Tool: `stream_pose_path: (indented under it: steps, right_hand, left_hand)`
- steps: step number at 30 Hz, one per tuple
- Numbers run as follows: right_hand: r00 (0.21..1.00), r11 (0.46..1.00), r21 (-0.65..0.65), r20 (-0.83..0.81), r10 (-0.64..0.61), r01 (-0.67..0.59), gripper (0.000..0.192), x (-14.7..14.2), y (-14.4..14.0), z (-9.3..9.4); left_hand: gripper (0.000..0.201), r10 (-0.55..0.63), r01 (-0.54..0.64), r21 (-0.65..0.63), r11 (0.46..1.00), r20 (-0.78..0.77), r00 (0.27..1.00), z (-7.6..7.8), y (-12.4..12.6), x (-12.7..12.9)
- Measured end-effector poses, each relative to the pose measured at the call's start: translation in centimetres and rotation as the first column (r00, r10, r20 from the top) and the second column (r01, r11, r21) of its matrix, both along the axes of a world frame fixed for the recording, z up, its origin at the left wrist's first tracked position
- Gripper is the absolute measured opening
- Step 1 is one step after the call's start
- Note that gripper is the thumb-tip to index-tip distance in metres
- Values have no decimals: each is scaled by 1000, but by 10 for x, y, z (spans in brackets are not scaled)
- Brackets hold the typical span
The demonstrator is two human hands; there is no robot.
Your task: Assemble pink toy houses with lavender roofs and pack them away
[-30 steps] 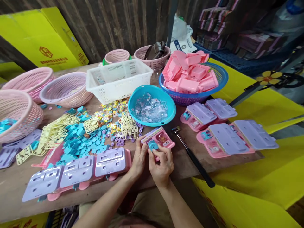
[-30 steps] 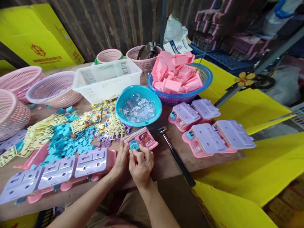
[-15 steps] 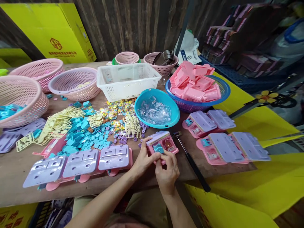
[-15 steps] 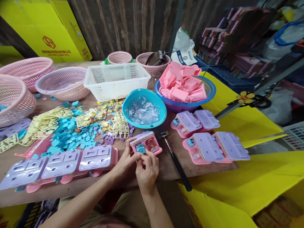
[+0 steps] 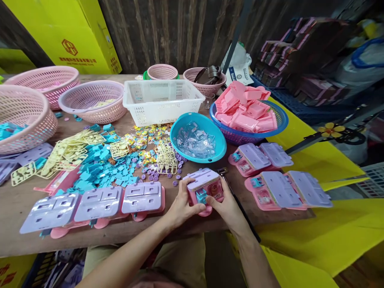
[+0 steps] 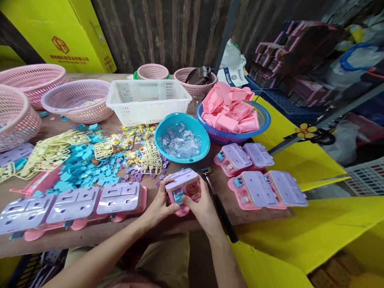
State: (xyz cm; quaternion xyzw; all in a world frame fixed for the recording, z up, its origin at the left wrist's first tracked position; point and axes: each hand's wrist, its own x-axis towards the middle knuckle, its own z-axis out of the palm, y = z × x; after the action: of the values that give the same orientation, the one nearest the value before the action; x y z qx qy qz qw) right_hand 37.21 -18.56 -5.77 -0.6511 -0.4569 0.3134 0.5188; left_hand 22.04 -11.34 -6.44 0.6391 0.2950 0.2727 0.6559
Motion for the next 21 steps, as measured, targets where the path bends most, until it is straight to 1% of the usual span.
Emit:
stream_pose_path:
  steps: [2,4,7,10,13,17,21]
  right_hand:
    - [1000,999,-33,2,-13,13,66,2,1,6]
    - [997,997,-65,57,-46,50,62,2,3,14]
    - [988,988,-114,125,-92,107,57,0,4,23]
    - [978,972,-170,159,-132,159,55,-5,4,28]
    - [975,960,-219,176,-135,173,56,-9,1,31]
    - [973,963,-210,190,-130,169,55,-11,-3,33]
    - [968,963,-184,194,-159,195,55,-12,-7,27]
  left_hand:
    - [60,-10,10,49,999,-11,1000,-2,-1,1]
    - [56,-13,15,68,998,-30,999,-4,-2,3]
    - [57,-45,49,88,995,-40,998,-6,-2,3]
    - [56,-71,77,135,988,-50,996,-6,-1,2]
    - [56,-96,105,176,979,-58,994,-8,0,0]
    - [55,-101,112,233,966,-58,993,-12,-1,0]
    - [55,-95,106,271,957,-53,994,-12,-3,-1]
